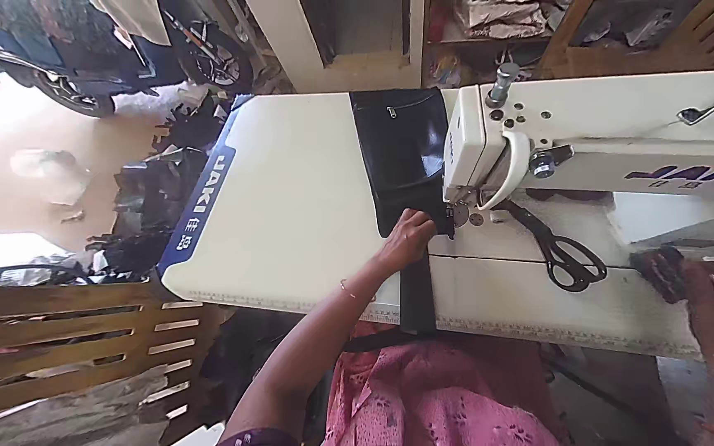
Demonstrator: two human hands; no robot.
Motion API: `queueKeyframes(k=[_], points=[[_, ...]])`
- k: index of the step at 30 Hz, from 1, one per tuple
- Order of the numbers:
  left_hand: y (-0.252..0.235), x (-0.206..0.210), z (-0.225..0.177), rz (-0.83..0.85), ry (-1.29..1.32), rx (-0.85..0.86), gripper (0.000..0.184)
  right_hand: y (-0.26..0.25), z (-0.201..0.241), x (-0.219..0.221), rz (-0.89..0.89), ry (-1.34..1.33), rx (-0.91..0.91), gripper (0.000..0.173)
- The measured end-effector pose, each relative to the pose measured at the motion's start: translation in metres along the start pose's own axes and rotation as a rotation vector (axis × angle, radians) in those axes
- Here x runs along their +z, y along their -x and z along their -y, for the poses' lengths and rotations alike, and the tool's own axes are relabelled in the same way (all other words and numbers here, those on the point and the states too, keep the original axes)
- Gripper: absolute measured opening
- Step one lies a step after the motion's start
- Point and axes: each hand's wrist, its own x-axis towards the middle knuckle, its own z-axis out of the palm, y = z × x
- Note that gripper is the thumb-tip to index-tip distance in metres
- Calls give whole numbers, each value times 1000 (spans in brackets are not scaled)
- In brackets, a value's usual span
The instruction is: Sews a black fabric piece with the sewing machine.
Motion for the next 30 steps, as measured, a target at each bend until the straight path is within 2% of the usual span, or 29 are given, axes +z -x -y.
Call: queueKeyframes(k=[3,5,7,9,11,13,16,19,21,22,25,27,30], points=[[-12,-1,12,-21,-18,-7,10,6,31,14,91,-84,-78,37],[-19,-2,19,-10,-40,-42,11,7,46,27,263,-111,-94,31],[-26,-4,23,24,-104,-100,21,2,56,40,497,-126,-36,27],[-34,-7,24,77,-156,-171,31,-7,61,49,629,-133,-44,40],[-42,-13,23,146,-183,-254,42,-15,60,52,672,-122,-119,47],[-45,-17,28,166,-235,-304,49,-20,61,51,693,-133,-111,52],[-46,-26,38,168,-327,-367,50,-10,67,45,656,-362,103,63],[-39,-37,43,205,-353,-445,55,23,73,36,703,-860,513,76],[-34,-43,40,227,-358,-486,57,48,81,25,804,-1205,732,65],[-30,-45,36,216,-363,-495,57,60,84,21,856,-1343,773,57],[-13,-44,23,116,-387,-495,54,90,109,22,973,-1561,699,50],[-3,-38,20,79,-413,-485,54,95,138,37,938,-1611,666,53],[5,-37,15,65,-393,-520,54,82,179,63,833,-1629,734,50]])
